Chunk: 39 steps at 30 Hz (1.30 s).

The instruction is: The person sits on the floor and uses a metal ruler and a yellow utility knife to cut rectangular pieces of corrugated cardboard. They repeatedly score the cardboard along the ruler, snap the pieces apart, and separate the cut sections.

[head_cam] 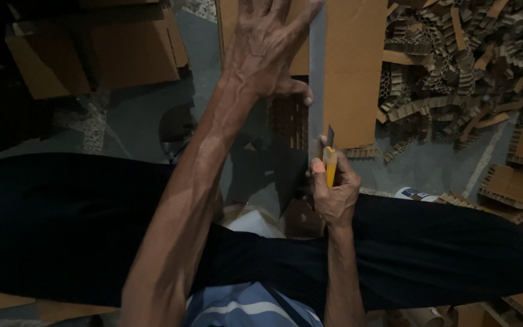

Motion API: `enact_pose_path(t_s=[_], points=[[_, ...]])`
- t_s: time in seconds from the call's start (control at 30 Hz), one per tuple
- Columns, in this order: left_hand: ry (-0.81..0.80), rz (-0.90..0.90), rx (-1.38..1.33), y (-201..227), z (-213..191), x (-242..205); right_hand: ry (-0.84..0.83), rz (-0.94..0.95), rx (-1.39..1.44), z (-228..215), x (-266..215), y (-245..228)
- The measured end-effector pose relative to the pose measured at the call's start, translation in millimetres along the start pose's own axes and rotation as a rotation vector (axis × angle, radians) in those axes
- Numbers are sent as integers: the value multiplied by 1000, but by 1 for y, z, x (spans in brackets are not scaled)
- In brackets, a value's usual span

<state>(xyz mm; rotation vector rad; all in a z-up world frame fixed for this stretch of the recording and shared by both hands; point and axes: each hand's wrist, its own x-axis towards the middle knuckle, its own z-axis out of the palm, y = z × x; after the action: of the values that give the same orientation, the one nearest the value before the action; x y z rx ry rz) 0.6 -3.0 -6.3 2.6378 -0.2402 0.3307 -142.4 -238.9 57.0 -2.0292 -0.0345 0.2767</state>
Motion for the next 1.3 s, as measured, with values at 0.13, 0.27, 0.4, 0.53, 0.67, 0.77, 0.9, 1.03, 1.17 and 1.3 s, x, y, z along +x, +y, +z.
enact_pose_path(t_s=[0.13, 0.27, 0.4, 0.53, 0.67, 0.77, 0.9, 1.03, 1.17, 1.3], points=[[61, 16, 9, -2, 6, 1, 0, 26, 3, 0, 1, -1], [128, 70, 13, -6, 9, -1, 11, 28, -1, -1, 0, -1], [86, 27, -6, -5, 11, 0, 7, -2, 16, 0, 1, -1], [131, 36, -8, -4, 13, -2, -4, 4, -7, -1, 1, -3], [103, 19, -25, -6, 16, -1, 5, 48, -5, -1, 0, -5], [154, 37, -6, -6, 19, -1, 12, 62, -25, 0, 0, -6], [152, 23, -38, -6, 22, -3, 6, 43, -21, 0, 1, -6], [194, 49, -45, -8, 22, -3, 3, 27, -12, 1, 1, -4], [138, 22, -66, -8, 21, -2, 3, 18, -30, 0, 1, -4], [181, 32, -58, -8, 21, -3, -7, 23, -34, -1, 1, -4]])
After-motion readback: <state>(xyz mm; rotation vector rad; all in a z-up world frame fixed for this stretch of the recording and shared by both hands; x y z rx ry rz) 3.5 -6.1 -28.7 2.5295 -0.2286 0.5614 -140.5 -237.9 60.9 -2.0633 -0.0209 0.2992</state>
